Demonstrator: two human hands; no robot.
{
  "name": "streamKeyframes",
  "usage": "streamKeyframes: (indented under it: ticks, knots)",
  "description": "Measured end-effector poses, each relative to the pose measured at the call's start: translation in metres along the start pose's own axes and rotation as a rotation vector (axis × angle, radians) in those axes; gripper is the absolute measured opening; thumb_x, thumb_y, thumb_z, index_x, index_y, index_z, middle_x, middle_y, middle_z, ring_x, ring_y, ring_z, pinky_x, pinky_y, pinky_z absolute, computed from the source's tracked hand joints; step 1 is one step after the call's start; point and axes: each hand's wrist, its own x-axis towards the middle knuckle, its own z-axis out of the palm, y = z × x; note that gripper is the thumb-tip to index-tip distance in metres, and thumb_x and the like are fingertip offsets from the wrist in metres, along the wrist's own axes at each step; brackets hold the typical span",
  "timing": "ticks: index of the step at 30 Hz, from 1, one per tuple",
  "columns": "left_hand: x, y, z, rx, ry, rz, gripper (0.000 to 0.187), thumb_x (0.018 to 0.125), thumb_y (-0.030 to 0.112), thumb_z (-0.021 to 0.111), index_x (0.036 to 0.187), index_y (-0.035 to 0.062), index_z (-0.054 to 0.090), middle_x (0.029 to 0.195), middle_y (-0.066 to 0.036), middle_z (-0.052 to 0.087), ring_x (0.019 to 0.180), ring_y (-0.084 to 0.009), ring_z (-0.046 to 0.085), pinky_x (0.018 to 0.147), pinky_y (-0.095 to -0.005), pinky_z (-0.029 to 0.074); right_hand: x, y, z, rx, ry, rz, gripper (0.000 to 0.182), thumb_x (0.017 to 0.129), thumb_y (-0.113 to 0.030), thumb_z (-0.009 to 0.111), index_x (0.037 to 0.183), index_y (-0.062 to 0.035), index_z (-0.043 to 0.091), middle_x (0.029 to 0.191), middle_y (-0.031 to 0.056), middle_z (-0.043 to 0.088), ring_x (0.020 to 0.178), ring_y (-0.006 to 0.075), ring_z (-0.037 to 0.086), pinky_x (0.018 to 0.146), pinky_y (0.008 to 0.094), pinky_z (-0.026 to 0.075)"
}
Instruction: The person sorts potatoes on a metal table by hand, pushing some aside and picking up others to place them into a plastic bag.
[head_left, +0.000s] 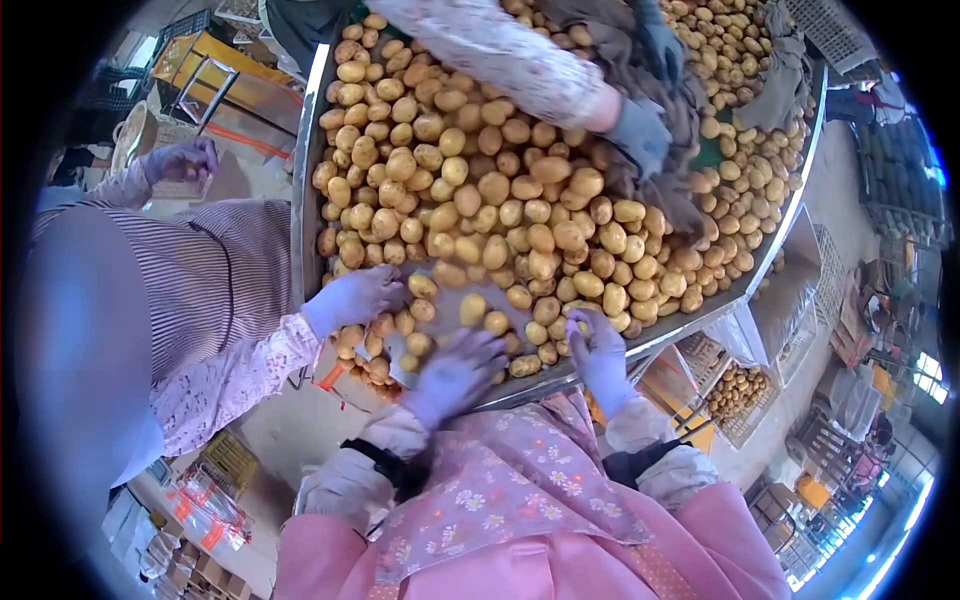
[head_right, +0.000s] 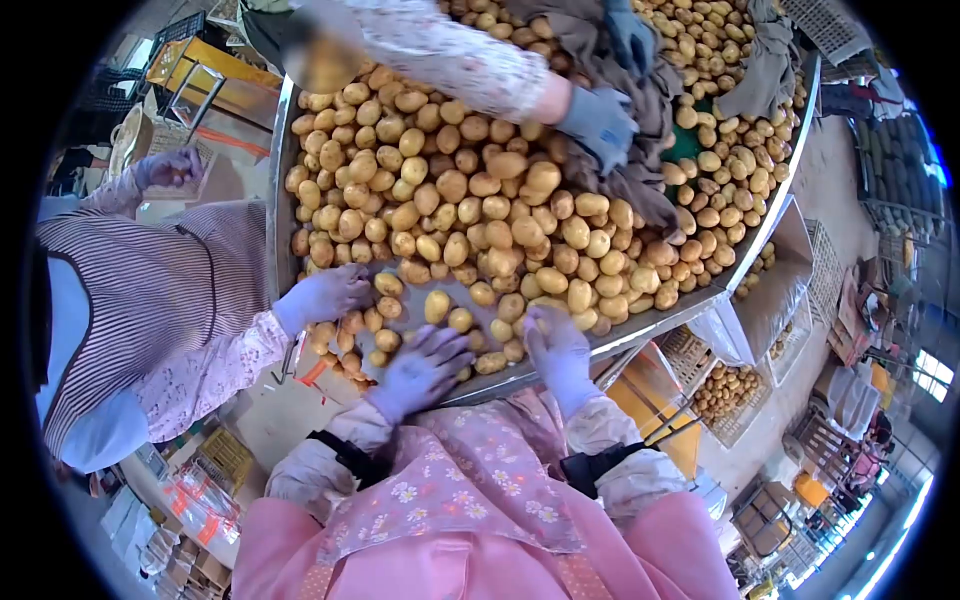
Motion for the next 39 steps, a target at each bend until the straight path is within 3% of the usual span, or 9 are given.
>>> streamKeyframes:
  ticks: [3,6,10,16,18,26,32,37,39]
  knots:
    - [-0.054,-0.017,-0.033,-0.007,-0.056,-0.309,0.049,0.088,0.034,0.069,0.134,0.0184,0.064,0.148,-0.013,0.053,0.140,-0.0335,0.047,0.119,-0.0556,0.029,0.004,0.012,0.040,-0.607,0.076,-0.487,0.026,0.094,-0.024,0.063,0.117,-0.0127,0.065,0.102,0.0122,0.066,0.093,0.0355,0.066,0.079,0.0487,0.053]
    - [-0.088,-0.029,-0.045,0.131,0.099,-0.439,0.044,0.091,0.025,0.066,0.134,0.0162,0.065,0.143,-0.016,0.057,0.134,-0.0369,0.051,0.114,-0.0570,0.035,-0.001,-0.010,0.059,-0.441,-0.273,-0.396,0.028,0.093,-0.025,0.065,0.119,-0.0142,0.065,0.102,0.0107,0.066,0.091,0.0353,0.066,0.079,0.0474,0.055]
    - [-0.051,-0.034,-0.057,0.005,0.265,-0.609,0.041,0.090,0.020,0.065,0.130,0.0139,0.068,0.139,-0.017,0.060,0.123,-0.0386,0.059,0.109,-0.0517,0.042,0.048,-0.091,0.076,-0.161,0.072,-0.783,0.026,0.101,-0.030,0.058,0.124,-0.0194,0.062,0.112,0.0150,0.065,0.097,0.0346,0.069,0.081,0.0480,0.056]
    - [0.055,-0.062,-0.070,0.053,0.458,-0.482,0.042,0.090,0.013,0.065,0.132,0.0132,0.065,0.128,-0.017,0.064,0.113,-0.0409,0.061,0.100,-0.0487,0.048,0.092,-0.104,0.101,-0.741,-0.334,-0.329,0.038,0.101,-0.028,0.055,0.137,-0.0177,0.052,0.125,0.0114,0.062,0.101,0.0320,0.070,0.082,0.0465,0.056]
    - [0.049,-0.069,-0.068,0.148,0.208,-0.543,0.041,0.088,0.015,0.066,0.129,0.0153,0.066,0.125,-0.015,0.064,0.104,-0.0362,0.064,0.092,-0.0475,0.053,0.075,-0.077,0.085,-0.701,-0.300,-0.369,0.038,0.101,-0.032,0.057,0.136,-0.0157,0.052,0.125,0.0114,0.063,0.103,0.0328,0.070,0.081,0.0472,0.056]
    - [-0.024,-0.063,-0.036,0.114,0.226,-0.602,0.040,0.090,0.017,0.066,0.129,0.0097,0.063,0.115,-0.015,0.067,0.101,-0.0386,0.065,0.089,-0.0489,0.052,0.053,-0.050,0.103,-0.378,-0.126,-0.414,0.064,0.097,-0.039,0.063,0.152,-0.0177,0.040,0.129,0.0154,0.063,0.105,0.0321,0.070,0.084,0.0452,0.057]
    - [-0.030,-0.061,-0.035,0.029,0.194,-0.681,0.038,0.088,0.016,0.068,0.125,0.0068,0.064,0.110,-0.017,0.069,0.102,-0.0393,0.064,0.090,-0.0486,0.051,0.052,-0.082,0.117,-0.845,-0.249,-0.374,0.073,0.098,-0.012,0.053,0.164,-0.0155,0.020,0.136,0.0203,0.059,0.100,0.0364,0.074,0.075,0.0497,0.060]
    - [-0.031,-0.059,-0.039,0.023,0.184,-0.679,0.039,0.089,0.015,0.068,0.126,0.0059,0.064,0.113,-0.018,0.069,0.106,-0.0397,0.064,0.095,-0.0480,0.049,0.044,-0.090,0.113,-0.837,-0.366,-0.259,0.070,0.101,-0.019,0.047,0.164,-0.0166,0.018,0.136,0.0235,0.059,0.108,0.0388,0.070,0.086,0.0498,0.057]
    - [-0.035,-0.058,-0.044,-0.003,0.189,-0.652,0.040,0.089,0.014,0.067,0.128,0.0056,0.064,0.114,-0.019,0.068,0.108,-0.0401,0.063,0.097,-0.0478,0.049,0.014,-0.061,0.084,-0.447,-0.160,-0.347,0.059,0.097,-0.027,0.061,0.150,-0.0115,0.042,0.130,0.0186,0.064,0.108,0.0362,0.070,0.087,0.0467,0.056]
